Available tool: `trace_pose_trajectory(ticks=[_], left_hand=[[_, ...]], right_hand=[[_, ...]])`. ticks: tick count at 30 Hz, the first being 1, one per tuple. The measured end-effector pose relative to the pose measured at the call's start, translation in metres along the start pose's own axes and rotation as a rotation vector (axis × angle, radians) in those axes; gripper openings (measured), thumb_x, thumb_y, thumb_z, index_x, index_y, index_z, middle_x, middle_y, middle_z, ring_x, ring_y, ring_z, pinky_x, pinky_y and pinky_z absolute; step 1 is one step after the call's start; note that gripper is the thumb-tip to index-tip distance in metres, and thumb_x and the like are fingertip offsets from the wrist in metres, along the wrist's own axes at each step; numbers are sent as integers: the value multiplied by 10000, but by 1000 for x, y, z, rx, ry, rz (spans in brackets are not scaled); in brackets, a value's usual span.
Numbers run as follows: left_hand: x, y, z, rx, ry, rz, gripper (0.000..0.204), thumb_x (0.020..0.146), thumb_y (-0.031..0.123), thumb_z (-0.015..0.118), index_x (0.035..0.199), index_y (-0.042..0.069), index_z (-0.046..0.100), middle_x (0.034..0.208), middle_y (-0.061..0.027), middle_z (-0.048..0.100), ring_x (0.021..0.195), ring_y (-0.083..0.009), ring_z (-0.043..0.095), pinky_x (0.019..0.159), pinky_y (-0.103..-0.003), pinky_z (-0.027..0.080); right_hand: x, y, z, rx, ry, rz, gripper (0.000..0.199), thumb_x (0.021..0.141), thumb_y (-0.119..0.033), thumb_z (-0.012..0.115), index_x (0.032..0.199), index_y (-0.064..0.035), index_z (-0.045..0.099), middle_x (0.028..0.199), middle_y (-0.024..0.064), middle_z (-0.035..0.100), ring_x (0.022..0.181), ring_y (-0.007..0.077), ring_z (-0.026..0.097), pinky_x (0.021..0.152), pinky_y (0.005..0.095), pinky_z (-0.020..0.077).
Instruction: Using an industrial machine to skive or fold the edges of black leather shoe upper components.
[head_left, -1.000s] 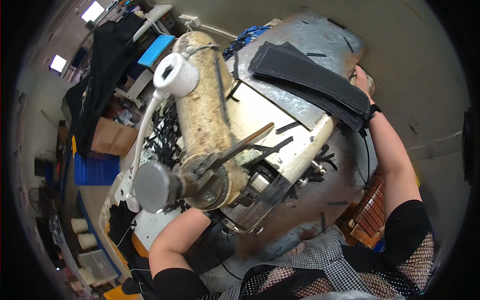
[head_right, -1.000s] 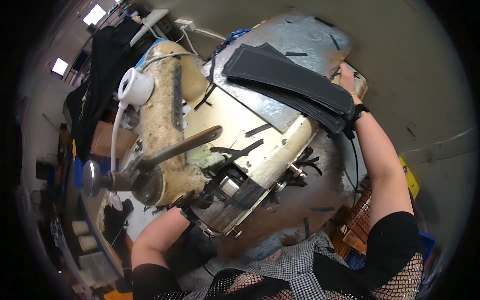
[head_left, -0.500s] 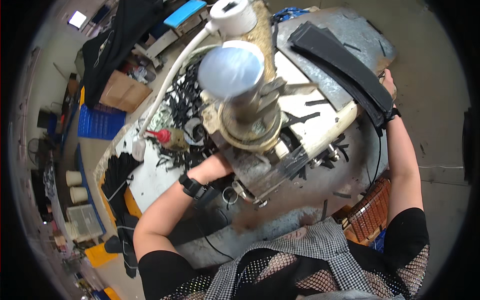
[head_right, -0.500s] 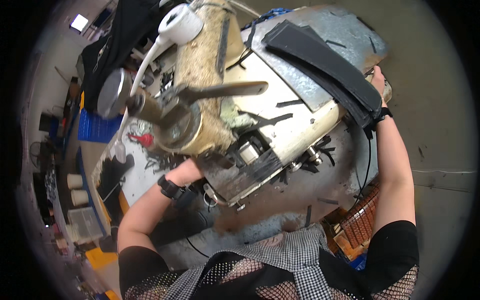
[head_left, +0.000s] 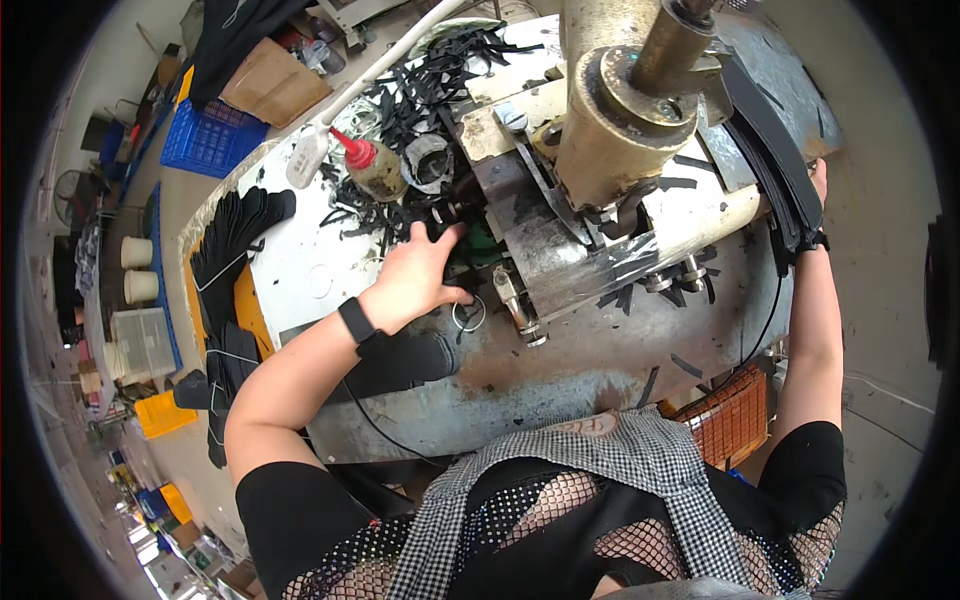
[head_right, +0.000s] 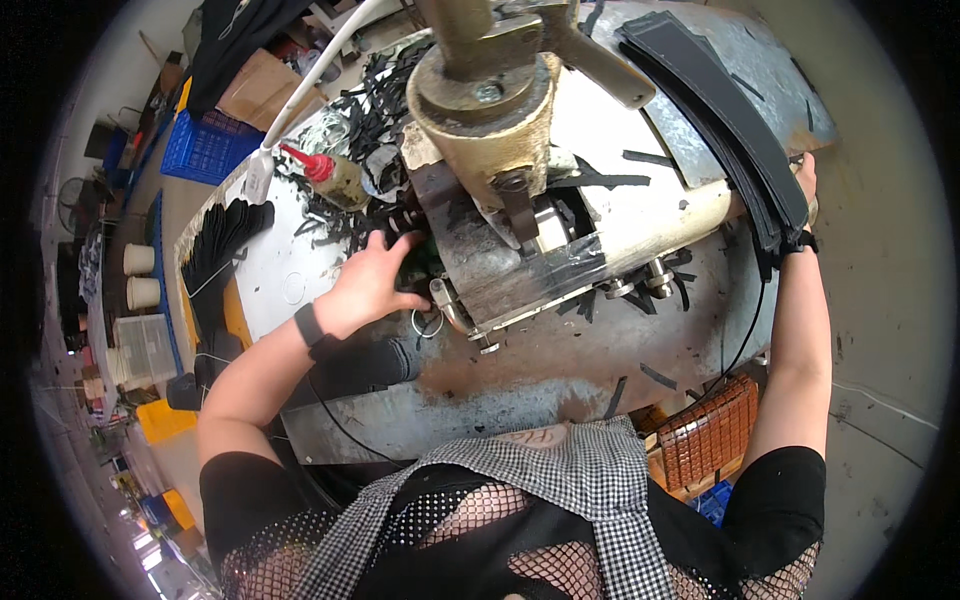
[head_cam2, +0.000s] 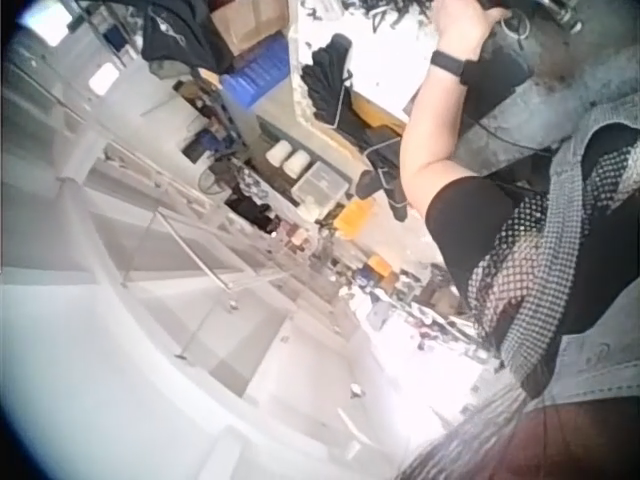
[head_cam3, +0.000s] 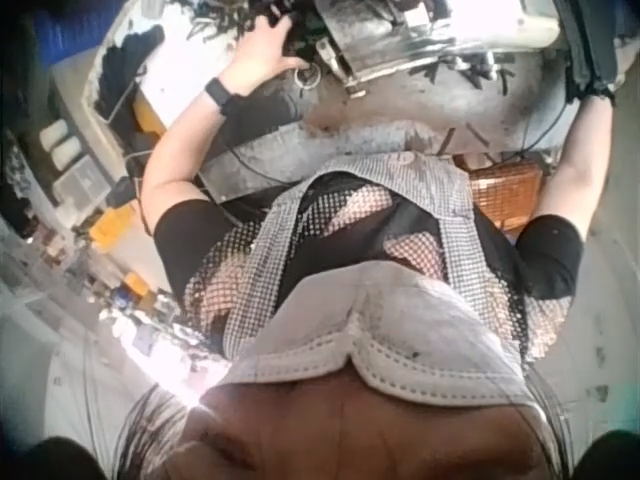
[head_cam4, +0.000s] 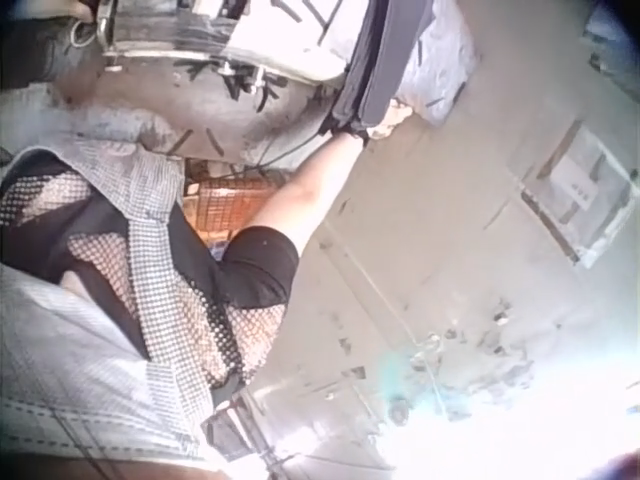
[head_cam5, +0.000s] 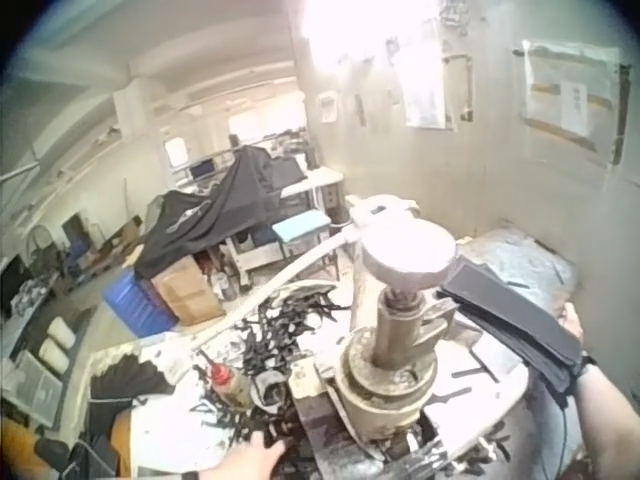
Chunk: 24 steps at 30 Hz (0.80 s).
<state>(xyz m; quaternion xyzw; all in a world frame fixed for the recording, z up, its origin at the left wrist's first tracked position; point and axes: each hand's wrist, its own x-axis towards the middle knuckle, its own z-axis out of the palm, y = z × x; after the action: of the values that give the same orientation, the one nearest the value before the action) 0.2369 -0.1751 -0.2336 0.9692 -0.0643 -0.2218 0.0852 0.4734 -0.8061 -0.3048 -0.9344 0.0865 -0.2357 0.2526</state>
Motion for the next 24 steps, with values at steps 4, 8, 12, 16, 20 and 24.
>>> trace_pose_trajectory(ticks=[4, 8, 12, 16, 20, 24], left_hand=[[21, -9, 1, -166, 95, 265, 482, 725, 256, 812, 1101, 37, 604, 849, -208, 621, 779, -361, 661, 692, -432, 542], [17, -9, -30, -554, -134, -31, 232, 760, 90, 761, 887, -67, 647, 688, -162, 658, 577, -224, 689, 545, -343, 546], [25, -7, -88, -840, 166, -11, 177, 788, 57, 735, 901, -33, 633, 668, -84, 664, 515, -128, 651, 471, -259, 505], [71, -13, -124, -765, 570, -18, 489, 794, 305, 750, 1141, -9, 610, 989, -189, 688, 956, -207, 674, 823, -334, 520], [75, -6, -106, -354, 709, 68, 709, 830, 299, 725, 1410, 33, 416, 1331, -214, 532, 1194, -285, 548, 969, -397, 467], [0, 2, -78, -317, 502, 357, 490, 811, 165, 704, 1263, 42, 562, 1231, -176, 593, 1106, -322, 591, 941, -389, 478]], right_hand=[[6, 12, 4, 59, -21, -42, 443, 813, -213, 712, 1140, 1, 503, 886, 149, 640, 803, 260, 628, 722, 371, 514], [5, 12, 4, -44, 16, -42, 574, 802, -315, 698, 1217, 31, 506, 994, 263, 654, 962, 411, 633, 835, 424, 487], [1, 4, 3, -42, 60, -56, 550, 792, -312, 710, 1174, 30, 511, 972, 263, 652, 942, 404, 637, 817, 428, 485], [1, -2, 2, 15, -28, -1, 524, 795, -299, 707, 1146, 37, 511, 971, 270, 649, 928, 398, 641, 820, 413, 490], [3, -2, -1, -108, 48, -137, 420, 868, -234, 638, 1167, 36, 520, 975, 235, 656, 906, 350, 640, 824, 382, 490], [-13, 0, -28, 346, 95, -27, 341, 930, -236, 602, 1167, 9, 593, 976, 122, 661, 872, 205, 627, 787, 305, 488]])
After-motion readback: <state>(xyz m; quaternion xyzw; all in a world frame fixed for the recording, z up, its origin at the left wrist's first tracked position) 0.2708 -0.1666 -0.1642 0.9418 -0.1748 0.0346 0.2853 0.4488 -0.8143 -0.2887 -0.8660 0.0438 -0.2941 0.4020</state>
